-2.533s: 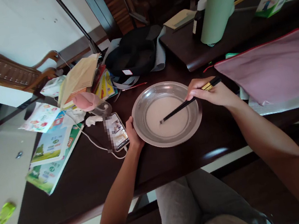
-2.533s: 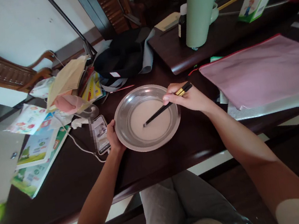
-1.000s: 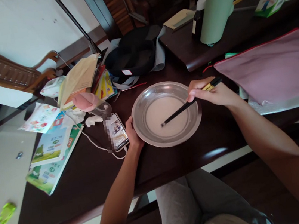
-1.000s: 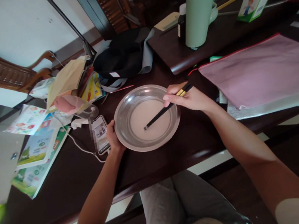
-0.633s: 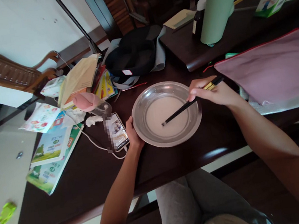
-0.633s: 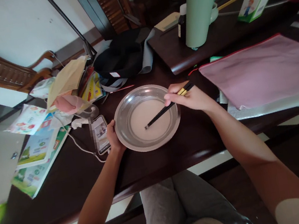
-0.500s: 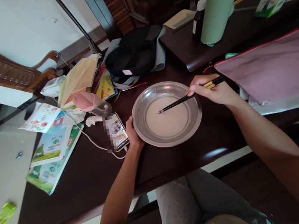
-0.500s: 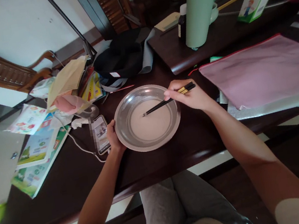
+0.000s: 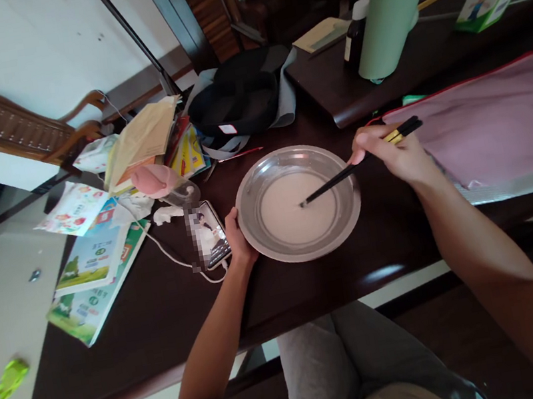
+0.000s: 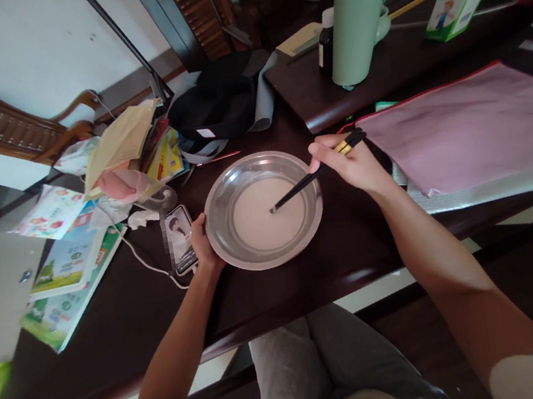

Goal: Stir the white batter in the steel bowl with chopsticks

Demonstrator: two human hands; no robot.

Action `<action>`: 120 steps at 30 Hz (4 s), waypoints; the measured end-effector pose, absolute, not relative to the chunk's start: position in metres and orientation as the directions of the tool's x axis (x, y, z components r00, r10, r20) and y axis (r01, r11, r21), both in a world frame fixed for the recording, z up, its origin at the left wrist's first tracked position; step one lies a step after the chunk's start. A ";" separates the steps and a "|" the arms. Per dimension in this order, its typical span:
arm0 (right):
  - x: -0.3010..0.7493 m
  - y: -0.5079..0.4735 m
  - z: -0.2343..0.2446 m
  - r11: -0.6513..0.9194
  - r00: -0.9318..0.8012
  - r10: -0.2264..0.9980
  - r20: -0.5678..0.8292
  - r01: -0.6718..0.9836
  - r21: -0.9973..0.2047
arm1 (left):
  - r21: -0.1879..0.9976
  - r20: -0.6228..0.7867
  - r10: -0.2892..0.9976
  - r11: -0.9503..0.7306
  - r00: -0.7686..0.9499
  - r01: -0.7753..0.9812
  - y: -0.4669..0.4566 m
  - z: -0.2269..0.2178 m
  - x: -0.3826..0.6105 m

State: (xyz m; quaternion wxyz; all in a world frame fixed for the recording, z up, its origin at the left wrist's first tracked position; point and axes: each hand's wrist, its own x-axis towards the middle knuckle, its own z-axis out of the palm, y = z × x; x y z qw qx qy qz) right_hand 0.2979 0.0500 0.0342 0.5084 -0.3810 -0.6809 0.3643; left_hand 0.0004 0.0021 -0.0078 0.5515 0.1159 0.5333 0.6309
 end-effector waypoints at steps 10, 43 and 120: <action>0.297 0.050 0.036 0.446 -0.201 0.889 0.412 0.178 -0.877 | 0.796 -0.455 0.811 0.187 -0.367 -0.576 0.002 -0.005 0.002; 0.295 0.048 0.037 0.464 -0.323 0.859 0.398 0.163 -0.871 | 0.812 -0.432 0.818 0.170 -0.379 -0.559 0.002 -0.006 0.001; 0.298 0.048 0.036 0.450 -0.321 0.863 0.389 0.139 -0.882 | 0.827 -0.426 0.815 0.174 -0.394 -0.534 0.002 -0.008 0.001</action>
